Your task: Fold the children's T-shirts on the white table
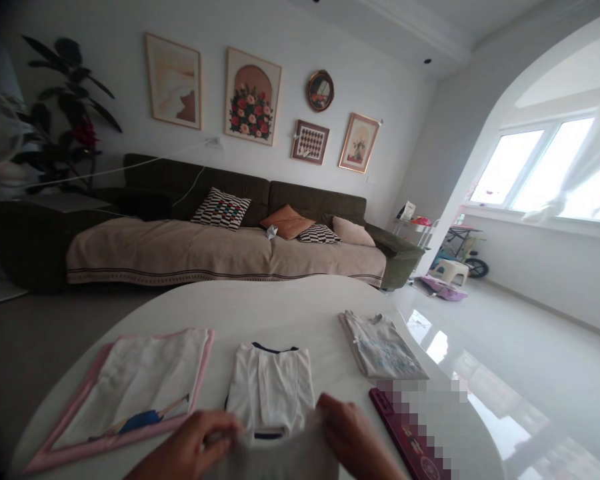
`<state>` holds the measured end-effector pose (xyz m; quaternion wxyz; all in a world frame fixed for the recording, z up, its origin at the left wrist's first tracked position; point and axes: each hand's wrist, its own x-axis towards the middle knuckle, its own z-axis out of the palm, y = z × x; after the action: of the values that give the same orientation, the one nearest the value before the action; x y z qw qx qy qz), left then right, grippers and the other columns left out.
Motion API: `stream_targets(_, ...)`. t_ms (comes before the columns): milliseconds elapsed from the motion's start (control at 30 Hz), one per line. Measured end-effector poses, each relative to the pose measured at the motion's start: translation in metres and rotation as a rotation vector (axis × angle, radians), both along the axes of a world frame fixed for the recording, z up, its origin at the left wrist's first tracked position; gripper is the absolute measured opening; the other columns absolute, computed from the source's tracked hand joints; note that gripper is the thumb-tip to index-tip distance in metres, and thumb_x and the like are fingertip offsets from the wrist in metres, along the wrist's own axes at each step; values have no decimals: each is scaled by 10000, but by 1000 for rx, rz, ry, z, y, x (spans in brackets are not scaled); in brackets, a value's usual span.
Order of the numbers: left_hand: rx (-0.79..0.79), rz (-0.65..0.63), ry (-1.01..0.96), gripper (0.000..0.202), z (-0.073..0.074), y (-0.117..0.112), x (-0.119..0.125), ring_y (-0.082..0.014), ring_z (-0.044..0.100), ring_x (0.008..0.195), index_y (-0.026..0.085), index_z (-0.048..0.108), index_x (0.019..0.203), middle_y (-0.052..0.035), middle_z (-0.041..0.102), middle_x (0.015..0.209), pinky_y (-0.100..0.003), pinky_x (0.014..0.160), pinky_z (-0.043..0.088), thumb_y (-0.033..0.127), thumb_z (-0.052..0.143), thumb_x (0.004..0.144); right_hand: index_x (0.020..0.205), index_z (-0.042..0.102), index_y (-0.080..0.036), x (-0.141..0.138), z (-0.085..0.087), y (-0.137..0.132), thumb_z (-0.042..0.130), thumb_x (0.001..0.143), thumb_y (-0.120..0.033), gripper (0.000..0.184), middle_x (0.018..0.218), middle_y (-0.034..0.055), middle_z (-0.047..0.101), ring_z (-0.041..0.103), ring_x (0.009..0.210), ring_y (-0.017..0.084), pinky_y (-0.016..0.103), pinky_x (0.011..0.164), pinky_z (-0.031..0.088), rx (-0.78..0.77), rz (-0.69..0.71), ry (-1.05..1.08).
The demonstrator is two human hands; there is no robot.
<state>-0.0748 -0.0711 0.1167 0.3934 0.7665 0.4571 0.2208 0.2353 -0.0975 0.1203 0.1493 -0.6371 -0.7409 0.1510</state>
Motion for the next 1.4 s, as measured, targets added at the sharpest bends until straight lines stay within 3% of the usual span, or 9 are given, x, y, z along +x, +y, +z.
stream_targets(67,-35,111,-132,259,12,55,18,-184,548,1002,204,644,931,-12,659,1005,-241,890,380,284,521,718,871,630,-186,-4,14,52,428,678,-106,291,774,23,649,581,783,161,245,726,410,-18,-55,53)
stream_targets(133,-83,242,-211,188,5,106,36,-183,562,952,180,645,796,-5,673,909,-235,855,388,188,542,639,839,627,-171,-11,14,100,421,638,-80,302,800,29,650,573,808,155,233,737,397,-19,-111,82)
stream_targets(267,-162,440,-210,142,-47,162,56,-184,585,682,151,591,726,10,601,625,-261,634,428,171,508,613,828,616,-146,-21,-26,150,444,594,-91,295,748,16,643,574,704,149,217,620,405,-64,-275,132)
stream_targets(367,-189,502,-262,187,-83,168,54,-157,569,634,156,576,787,24,581,618,-237,573,418,212,487,632,802,601,-142,-20,-61,156,443,637,-149,228,712,11,638,572,676,156,212,569,394,-73,-351,180)
stream_targets(500,-169,464,-354,318,-100,165,47,-138,573,674,153,568,928,11,622,752,-225,598,432,232,450,643,901,555,-167,-14,-85,155,382,728,-171,245,823,31,642,574,773,155,214,647,390,-41,-381,210)
stream_targets(867,86,422,-297,217,-98,182,56,-148,549,863,199,551,913,-8,607,919,-253,826,390,172,425,739,1070,446,-227,-18,-93,162,287,848,-224,274,801,10,650,605,788,152,218,636,373,-21,-417,150)
stream_targets(1033,57,405,-212,264,-95,190,55,-140,559,808,180,567,917,-6,605,860,-238,773,404,99,431,707,1144,408,-152,-29,-94,160,276,860,-261,332,922,111,652,610,865,200,263,661,390,-40,-548,63)
stream_targets(1267,48,364,-99,429,-83,202,45,-123,555,611,153,542,1037,35,549,639,-216,583,434,34,400,650,920,559,-161,-24,-87,158,206,880,-258,369,896,116,661,611,864,179,255,690,410,-58,-572,-16)
stream_targets(1400,182,415,-39,460,-78,196,52,-192,548,1007,117,505,1105,-95,598,1011,-318,845,438,11,382,675,1146,502,-141,-28,-76,153,249,868,-219,384,1040,130,630,591,950,193,277,765,411,7,-541,-53)
